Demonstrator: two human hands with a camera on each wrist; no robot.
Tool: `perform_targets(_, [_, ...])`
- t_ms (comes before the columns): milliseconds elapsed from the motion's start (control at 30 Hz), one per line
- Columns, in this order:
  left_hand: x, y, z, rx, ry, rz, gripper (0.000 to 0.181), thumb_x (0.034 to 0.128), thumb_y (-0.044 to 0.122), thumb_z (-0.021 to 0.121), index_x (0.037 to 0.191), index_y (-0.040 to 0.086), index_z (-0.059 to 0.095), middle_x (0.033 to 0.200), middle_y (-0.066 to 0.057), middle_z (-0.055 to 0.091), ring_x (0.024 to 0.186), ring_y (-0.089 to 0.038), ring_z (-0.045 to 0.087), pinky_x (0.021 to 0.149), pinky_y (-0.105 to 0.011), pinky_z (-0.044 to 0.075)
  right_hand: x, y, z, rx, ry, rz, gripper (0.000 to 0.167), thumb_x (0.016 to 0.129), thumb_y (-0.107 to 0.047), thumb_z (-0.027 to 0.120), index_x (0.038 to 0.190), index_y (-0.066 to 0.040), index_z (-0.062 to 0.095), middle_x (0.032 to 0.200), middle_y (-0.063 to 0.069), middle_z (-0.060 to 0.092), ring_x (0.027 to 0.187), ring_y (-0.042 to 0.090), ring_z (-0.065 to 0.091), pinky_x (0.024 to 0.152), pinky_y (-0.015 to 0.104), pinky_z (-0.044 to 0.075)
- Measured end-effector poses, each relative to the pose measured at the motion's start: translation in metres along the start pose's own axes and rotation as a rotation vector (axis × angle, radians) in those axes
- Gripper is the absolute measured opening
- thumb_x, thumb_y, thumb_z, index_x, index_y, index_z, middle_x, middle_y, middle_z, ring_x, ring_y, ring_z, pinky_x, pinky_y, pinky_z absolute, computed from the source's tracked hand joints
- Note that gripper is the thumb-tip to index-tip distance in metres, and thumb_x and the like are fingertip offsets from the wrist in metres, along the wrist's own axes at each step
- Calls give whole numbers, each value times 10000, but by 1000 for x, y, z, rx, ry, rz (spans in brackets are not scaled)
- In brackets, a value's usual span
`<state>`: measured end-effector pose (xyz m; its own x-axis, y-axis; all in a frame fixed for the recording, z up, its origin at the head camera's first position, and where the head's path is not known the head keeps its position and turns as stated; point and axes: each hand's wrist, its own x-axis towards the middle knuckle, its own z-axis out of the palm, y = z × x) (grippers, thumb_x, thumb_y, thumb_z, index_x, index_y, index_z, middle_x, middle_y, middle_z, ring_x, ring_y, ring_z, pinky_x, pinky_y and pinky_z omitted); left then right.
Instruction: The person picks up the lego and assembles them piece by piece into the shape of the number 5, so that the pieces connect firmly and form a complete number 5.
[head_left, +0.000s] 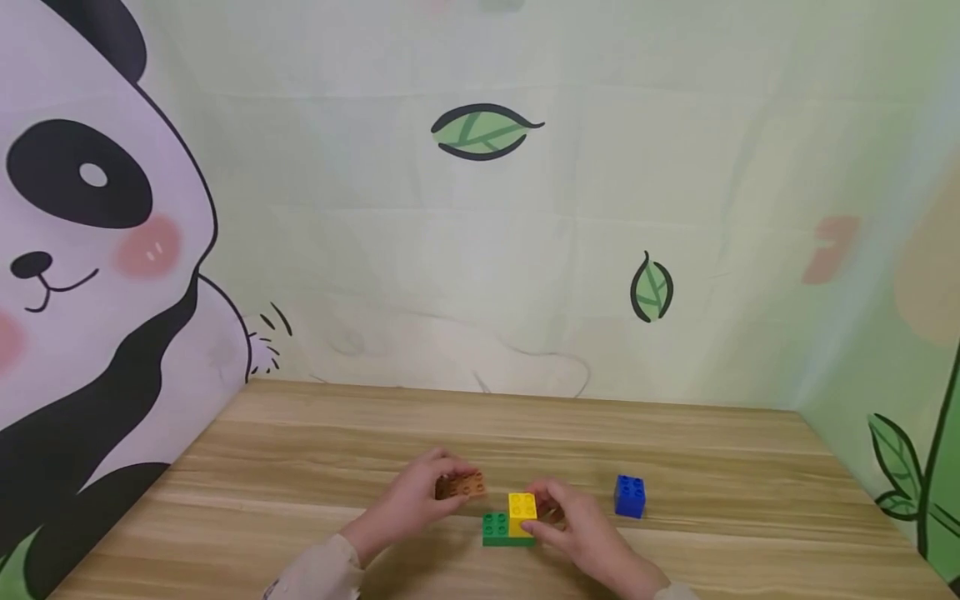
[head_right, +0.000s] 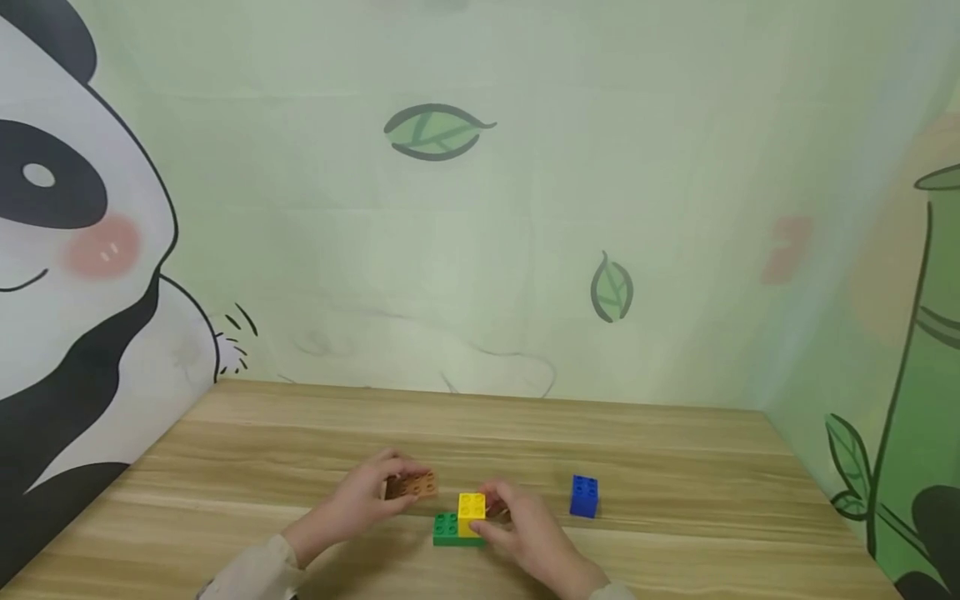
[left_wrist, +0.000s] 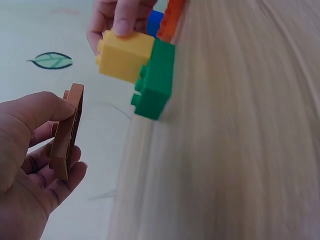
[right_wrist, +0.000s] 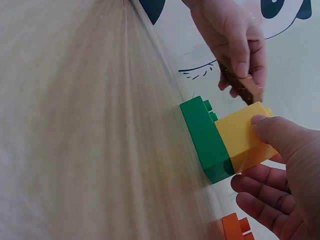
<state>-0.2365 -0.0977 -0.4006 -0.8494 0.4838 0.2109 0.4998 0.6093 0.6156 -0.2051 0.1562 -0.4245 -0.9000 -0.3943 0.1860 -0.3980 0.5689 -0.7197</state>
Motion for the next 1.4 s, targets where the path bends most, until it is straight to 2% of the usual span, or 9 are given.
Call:
perform_targets(300, [2, 18, -4, -9, -62, 39, 348, 919, 225, 651, 1249, 119, 628, 1118, -46, 568, 898, -130, 503, 722, -224, 441, 0, 1, 0, -6, 2, -17, 362, 892, -311, 676, 1148, -69, 590, 1006, 15, 666, 880, 110, 617, 731, 179, 511])
perform_targets(467, [3, 21, -5, -3, -71, 35, 352, 926, 241, 639, 1260, 132, 623, 1142, -40, 566, 892, -121, 501, 728, -217, 439, 0, 1, 0, -3, 1, -23, 363, 892, -311, 676, 1149, -68, 590, 1009, 18, 668, 879, 110, 617, 731, 178, 511])
perform_targets(667, [5, 25, -3, -4, -81, 83, 354, 923, 258, 640, 1251, 125, 623, 1136, -32, 561, 898, -110, 507, 744, -218, 461, 1, 2, -1, -6, -1, -21, 360, 897, -315, 670, 1148, -70, 590, 1013, 20, 670, 879, 109, 617, 732, 179, 510])
perform_targets(800, [7, 30, -1, -13, -98, 99, 341, 920, 253, 646, 1236, 127, 629, 1134, -13, 557, 924, -109, 522, 794, -228, 484, 1, 2, -1, 4, -7, -28, 360, 902, -317, 664, 1153, -72, 585, 1016, 21, 670, 885, 111, 620, 737, 180, 513])
perform_targets(1000, [10, 37, 1, -26, -141, 110, 313, 915, 246, 651, 1208, 137, 638, 1137, -11, 558, 907, -72, 524, 764, -185, 474, 0, 3, -1, 14, -13, -36, 372, 901, -325, 662, 1166, -75, 583, 1021, 19, 671, 890, 110, 622, 735, 178, 513])
perform_targets(1400, [16, 41, 10, 38, -156, 136, 298, 904, 190, 669, 1195, 124, 653, 1097, -5, 554, 902, -42, 522, 772, -156, 473, 0, 4, 1, -4, 6, -45, 373, 899, -318, 668, 1152, -57, 589, 1023, 38, 677, 892, 123, 639, 734, 186, 517])
